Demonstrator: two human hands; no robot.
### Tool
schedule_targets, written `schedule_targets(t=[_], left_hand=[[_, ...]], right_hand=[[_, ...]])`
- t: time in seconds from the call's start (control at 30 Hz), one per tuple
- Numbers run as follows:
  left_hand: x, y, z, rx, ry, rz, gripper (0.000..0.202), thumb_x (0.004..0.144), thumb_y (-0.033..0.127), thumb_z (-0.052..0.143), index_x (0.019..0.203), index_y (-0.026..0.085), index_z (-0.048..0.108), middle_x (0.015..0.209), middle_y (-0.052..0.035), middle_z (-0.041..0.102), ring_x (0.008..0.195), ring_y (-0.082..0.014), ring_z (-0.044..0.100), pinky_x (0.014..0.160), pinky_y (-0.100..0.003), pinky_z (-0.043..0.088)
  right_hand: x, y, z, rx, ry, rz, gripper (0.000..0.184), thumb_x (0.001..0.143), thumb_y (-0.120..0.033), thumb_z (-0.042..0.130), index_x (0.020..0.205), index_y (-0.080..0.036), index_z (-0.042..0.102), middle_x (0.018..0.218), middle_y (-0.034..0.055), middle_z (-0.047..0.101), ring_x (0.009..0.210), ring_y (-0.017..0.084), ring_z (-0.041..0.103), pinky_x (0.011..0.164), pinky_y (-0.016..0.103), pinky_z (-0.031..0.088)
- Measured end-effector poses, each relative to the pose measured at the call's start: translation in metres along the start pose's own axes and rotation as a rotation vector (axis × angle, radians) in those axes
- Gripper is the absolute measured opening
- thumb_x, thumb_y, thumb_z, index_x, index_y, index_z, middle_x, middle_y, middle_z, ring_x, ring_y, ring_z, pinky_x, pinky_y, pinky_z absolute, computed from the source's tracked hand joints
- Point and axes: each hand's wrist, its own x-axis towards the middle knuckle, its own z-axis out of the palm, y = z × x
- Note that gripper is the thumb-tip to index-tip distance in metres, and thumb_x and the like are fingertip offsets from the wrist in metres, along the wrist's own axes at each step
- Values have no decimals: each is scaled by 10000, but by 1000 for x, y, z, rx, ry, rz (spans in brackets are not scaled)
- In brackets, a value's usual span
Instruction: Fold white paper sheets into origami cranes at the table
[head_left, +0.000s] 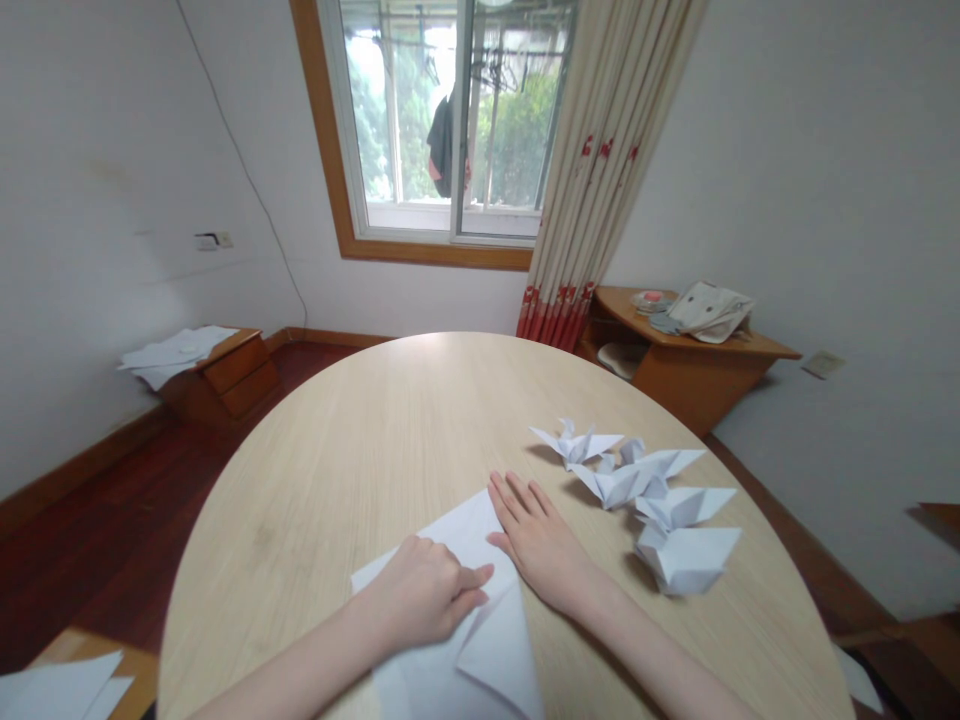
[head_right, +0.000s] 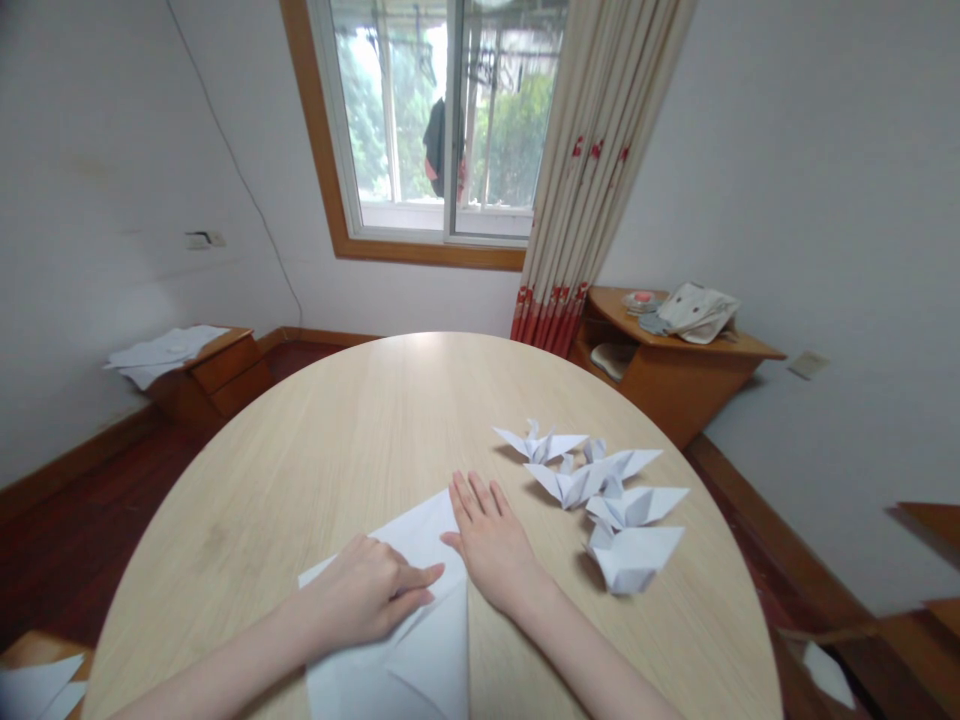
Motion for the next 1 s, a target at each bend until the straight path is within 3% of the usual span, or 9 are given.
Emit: schedule_targets(t=[0.2,0.4,0.63,0.9,1.0], left_hand=[[0,0,-1,-11,-7,-4,312,933,348,477,1188,290,648,805,-77,762,725,-262,719,566,-283,457],[-1,-2,0,-31,9,-4,317,934,347,477,1192,296,653,802,-82,763,718,-264,718,551,-281,442],[-1,-4,4,-38,37,24,308,942,323,459,1167,286,666,771,-77,759,684,-249,712,537,-276,420],[-3,-6,4,-43,52,47,307,963,334,433,1121,270,689,744,-65,754,656,-219,703,513,-259,375],[-2,-5,4,-33,69,63,334,980,342,398,1044,258,716,714,-59,748,630,-205,698,499,-257,352]], right_hand=[[-12,2,-2,-5,-32,-3,550,971,-342,427,1460,-106,340,1508,177,328,1393,342,287,1086,554,332],[-26,8,0,37,-21,-45,569,976,-342,414,1499,-186,254,1526,141,311,1404,325,270,1089,548,331],[-37,12,-1,64,-58,-53,615,959,-298,446,1512,-180,204,1532,137,297,1390,350,296,1067,559,357],[-33,7,-4,97,-114,-26,584,949,-222,435,1496,-124,253,1520,165,308,1384,349,308,1076,566,338],[-25,4,-5,80,-80,-26,546,954,-210,418,1475,-101,301,1496,178,354,1370,342,341,1080,565,329]])
